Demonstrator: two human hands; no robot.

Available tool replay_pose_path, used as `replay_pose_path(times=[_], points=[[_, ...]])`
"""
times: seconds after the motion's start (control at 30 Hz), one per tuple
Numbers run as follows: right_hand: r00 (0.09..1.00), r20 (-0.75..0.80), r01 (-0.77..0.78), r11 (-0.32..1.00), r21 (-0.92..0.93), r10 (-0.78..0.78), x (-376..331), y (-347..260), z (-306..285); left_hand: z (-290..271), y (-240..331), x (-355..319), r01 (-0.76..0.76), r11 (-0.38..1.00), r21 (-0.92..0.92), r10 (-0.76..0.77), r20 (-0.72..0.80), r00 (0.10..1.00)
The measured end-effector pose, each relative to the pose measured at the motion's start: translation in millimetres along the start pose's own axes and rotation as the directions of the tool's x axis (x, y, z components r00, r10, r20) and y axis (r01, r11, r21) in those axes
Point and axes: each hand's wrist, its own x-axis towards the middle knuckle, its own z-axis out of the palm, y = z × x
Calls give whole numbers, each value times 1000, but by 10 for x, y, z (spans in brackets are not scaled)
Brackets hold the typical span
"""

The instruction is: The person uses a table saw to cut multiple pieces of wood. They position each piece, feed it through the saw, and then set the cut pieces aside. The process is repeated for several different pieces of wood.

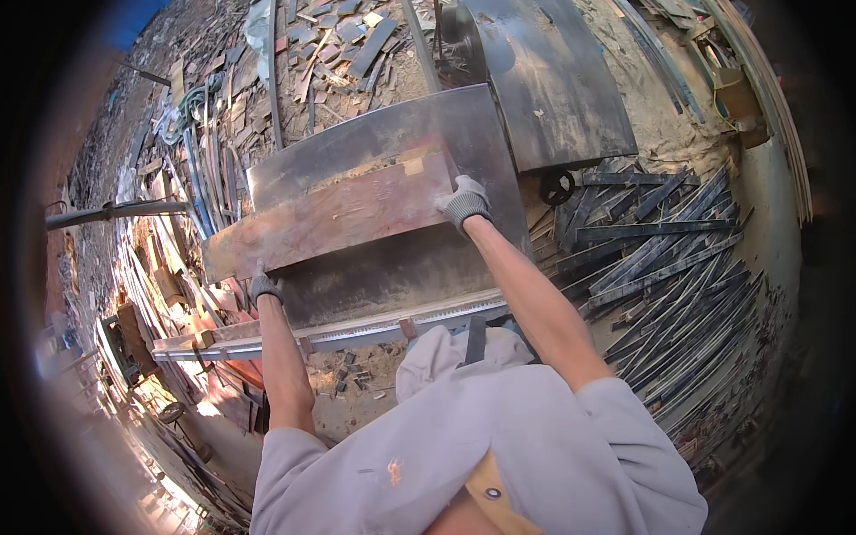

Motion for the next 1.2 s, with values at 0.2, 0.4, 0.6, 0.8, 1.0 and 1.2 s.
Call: replay_pose_path(times=[0.2, 0.4, 0.6, 0.8, 1.0, 1.2], points=[[944, 329, -102, 942, 321, -10, -97, 1308, -793, -145, -205, -238, -19, 992, -128, 14, -37, 999], [960, 137, 219, 960, 174, -244, -163, 2913, -1635, -62, -1174, -1283, -448, 840, 308, 276, 468, 840], [987, 135, 36, 944, 328, -84, -380, 3812, -1682, 25, -1778, -2402, -703, 185, 687, 430, 587, 686], [985, -86, 155, 984, 86, -147, -492, 4161, -1690, 165, -2031, -3067, -607, -187, 772, 327, 632, 703], [987, -158, -17, 993, -118, -2, -575, 4030, -1645, 187, -2155, -3239, -611, -169, 773, 534, 593, 603], [968, -239, -21, 974, 225, 76, -59, 3736, -1752, 702, -1974, -3066, -702, -76, 708, 662, 563, 495]])
